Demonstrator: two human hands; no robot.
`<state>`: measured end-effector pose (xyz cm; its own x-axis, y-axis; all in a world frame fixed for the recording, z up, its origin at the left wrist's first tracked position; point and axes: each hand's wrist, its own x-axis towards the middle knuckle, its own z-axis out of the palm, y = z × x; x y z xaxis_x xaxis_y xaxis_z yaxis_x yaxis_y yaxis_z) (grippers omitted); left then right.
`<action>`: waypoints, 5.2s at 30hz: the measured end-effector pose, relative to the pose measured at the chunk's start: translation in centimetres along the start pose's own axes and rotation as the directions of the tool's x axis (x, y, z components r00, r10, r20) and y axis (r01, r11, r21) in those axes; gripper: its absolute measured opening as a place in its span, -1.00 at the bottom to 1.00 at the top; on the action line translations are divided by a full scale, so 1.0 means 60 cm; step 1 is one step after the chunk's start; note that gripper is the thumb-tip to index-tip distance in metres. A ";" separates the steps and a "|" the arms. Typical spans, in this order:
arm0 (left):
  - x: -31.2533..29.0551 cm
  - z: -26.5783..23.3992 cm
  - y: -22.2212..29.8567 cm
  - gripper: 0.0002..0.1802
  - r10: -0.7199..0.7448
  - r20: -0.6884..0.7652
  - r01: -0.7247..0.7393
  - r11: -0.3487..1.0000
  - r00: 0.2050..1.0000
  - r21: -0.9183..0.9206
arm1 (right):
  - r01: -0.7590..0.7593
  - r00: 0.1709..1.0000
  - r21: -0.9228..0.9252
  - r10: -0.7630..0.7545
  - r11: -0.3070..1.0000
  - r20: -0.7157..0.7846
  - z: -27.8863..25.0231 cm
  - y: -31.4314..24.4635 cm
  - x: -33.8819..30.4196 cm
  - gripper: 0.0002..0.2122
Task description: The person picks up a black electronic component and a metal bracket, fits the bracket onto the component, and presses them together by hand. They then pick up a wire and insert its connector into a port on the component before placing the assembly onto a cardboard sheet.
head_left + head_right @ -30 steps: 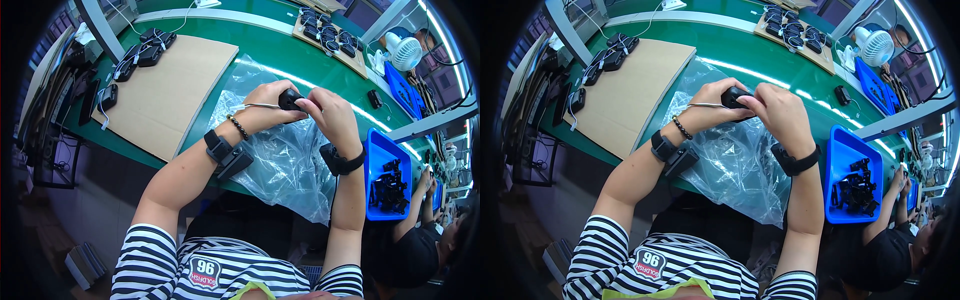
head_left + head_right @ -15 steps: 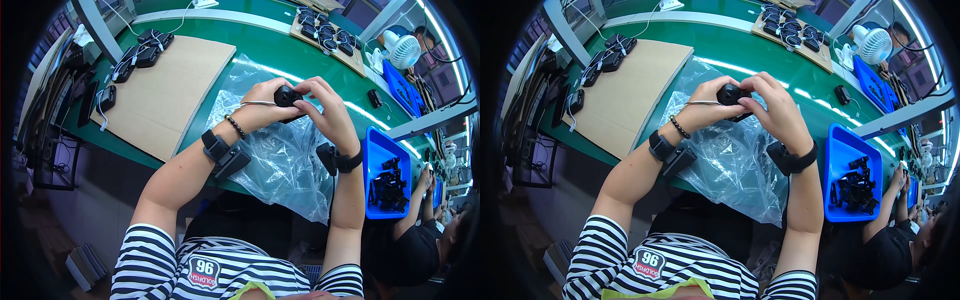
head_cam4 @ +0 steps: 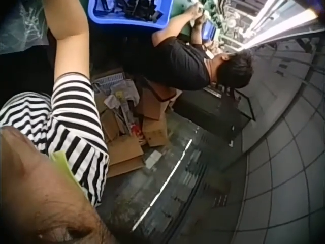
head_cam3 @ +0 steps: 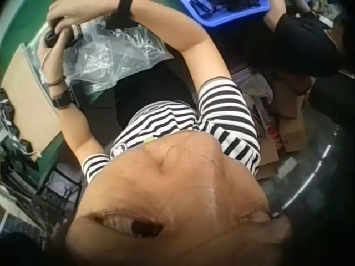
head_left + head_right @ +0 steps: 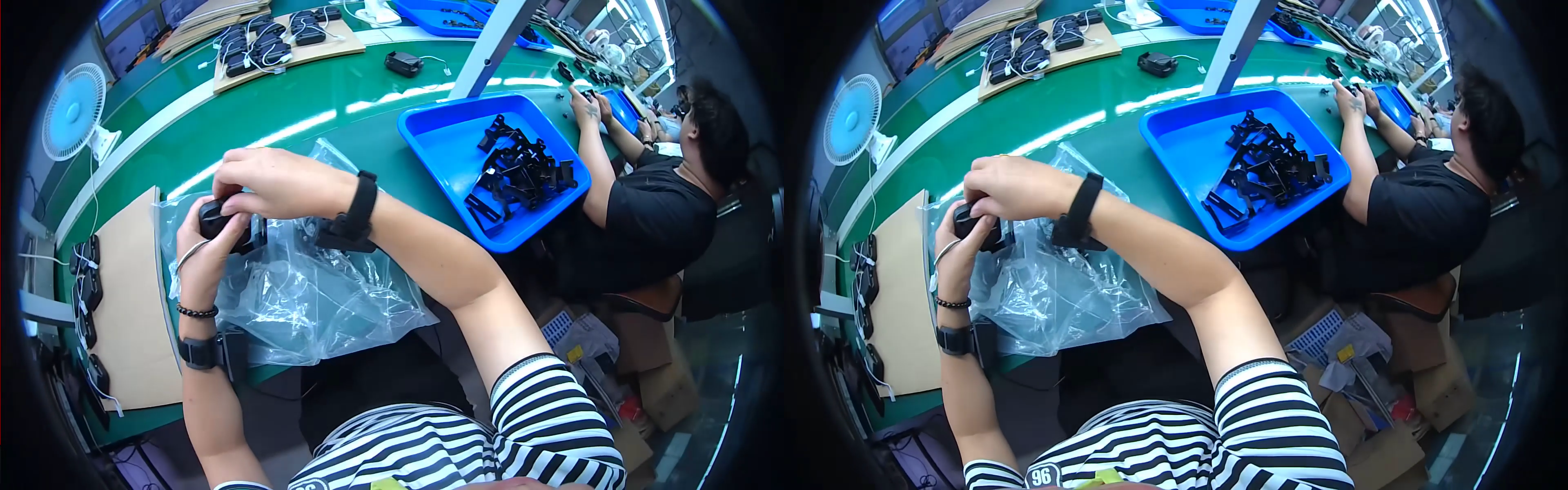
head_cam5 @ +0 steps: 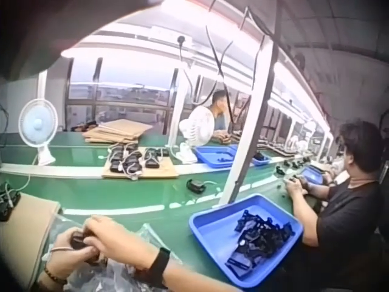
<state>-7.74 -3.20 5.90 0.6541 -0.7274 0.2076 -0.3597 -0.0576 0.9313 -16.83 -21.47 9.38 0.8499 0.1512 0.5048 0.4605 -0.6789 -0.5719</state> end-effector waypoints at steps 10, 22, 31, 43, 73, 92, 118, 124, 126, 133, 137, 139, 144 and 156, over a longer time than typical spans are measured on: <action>0.005 -0.008 -0.015 -0.64 -0.002 -0.026 0.001 0.999 1.000 -0.039 | 0.121 0.988 -0.109 -0.131 0.987 -0.085 0.010 0.005 0.004 -0.84; -0.002 -0.003 -0.006 -0.67 0.073 0.006 -0.073 0.997 0.997 0.006 | 0.086 0.990 -0.288 -0.114 0.954 -0.081 0.010 -0.007 -0.004 -0.80; -0.001 -0.006 -0.005 -0.68 0.054 0.012 -0.054 0.998 0.998 0.044 | -0.068 0.998 -0.426 0.069 0.902 -0.013 0.008 -0.024 0.002 -0.76; -0.001 -0.007 -0.008 -0.68 0.040 0.019 -0.041 0.998 0.999 0.048 | -0.008 1.000 -0.177 0.010 0.984 0.010 -0.004 -0.011 -0.002 -0.77; -0.002 -0.011 -0.006 -0.68 0.028 0.081 -0.029 1.000 0.996 0.009 | -0.204 0.970 -0.234 0.228 0.950 0.080 -0.004 -0.024 0.005 -0.72; -0.005 -0.001 -0.005 -0.67 0.020 0.073 -0.013 0.996 0.997 -0.089 | -0.157 0.987 -0.142 0.152 0.977 -0.040 0.033 -0.009 0.005 -0.72; -0.006 -0.001 0.008 -0.68 -0.006 0.112 0.007 1.000 0.994 -0.003 | -0.085 0.996 -0.024 0.085 0.996 0.039 0.015 -0.003 0.001 -0.72; -0.004 -0.007 -0.006 -0.68 0.046 0.101 -0.042 0.998 0.994 -0.049 | -0.131 0.990 -0.131 0.136 0.983 0.033 0.020 -0.008 0.005 -0.72; -0.005 -0.009 -0.005 -0.68 0.048 0.109 -0.047 0.999 0.993 -0.020 | -0.068 0.996 0.019 0.067 0.997 0.057 0.005 0.004 -0.002 -0.72; -0.007 0.002 0.008 -0.65 0.072 0.108 -0.069 0.997 0.992 -0.037 | -0.061 0.998 -0.089 0.060 0.994 -0.011 0.015 -0.006 0.000 -0.72; -0.009 0.001 0.016 -0.63 0.045 0.088 -0.055 0.991 0.995 0.121 | -0.010 0.999 0.026 0.009 1.000 0.042 0.012 0.005 -0.005 -0.72; -0.010 0.003 0.007 -0.63 0.044 0.077 -0.048 0.997 0.996 0.054 | -0.071 0.997 -0.095 0.071 0.993 -0.004 0.022 -0.008 0.000 -0.72; -0.003 -0.008 -0.008 -0.63 0.047 0.099 -0.042 0.998 0.994 -0.045 | -0.159 0.982 -0.086 0.167 0.983 0.087 0.005 -0.014 0.004 -0.71; -0.009 0.000 0.009 -0.61 0.048 0.088 -0.050 0.999 0.995 0.017 | -0.068 0.995 0.087 0.061 0.994 0.083 -0.002 -0.004 -0.003 -0.77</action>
<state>-8.29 -2.87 6.29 0.5747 -0.7867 0.2253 -0.4035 -0.0329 0.9144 -17.13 -21.45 9.50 0.8945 0.1688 0.4140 0.4223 -0.6227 -0.6587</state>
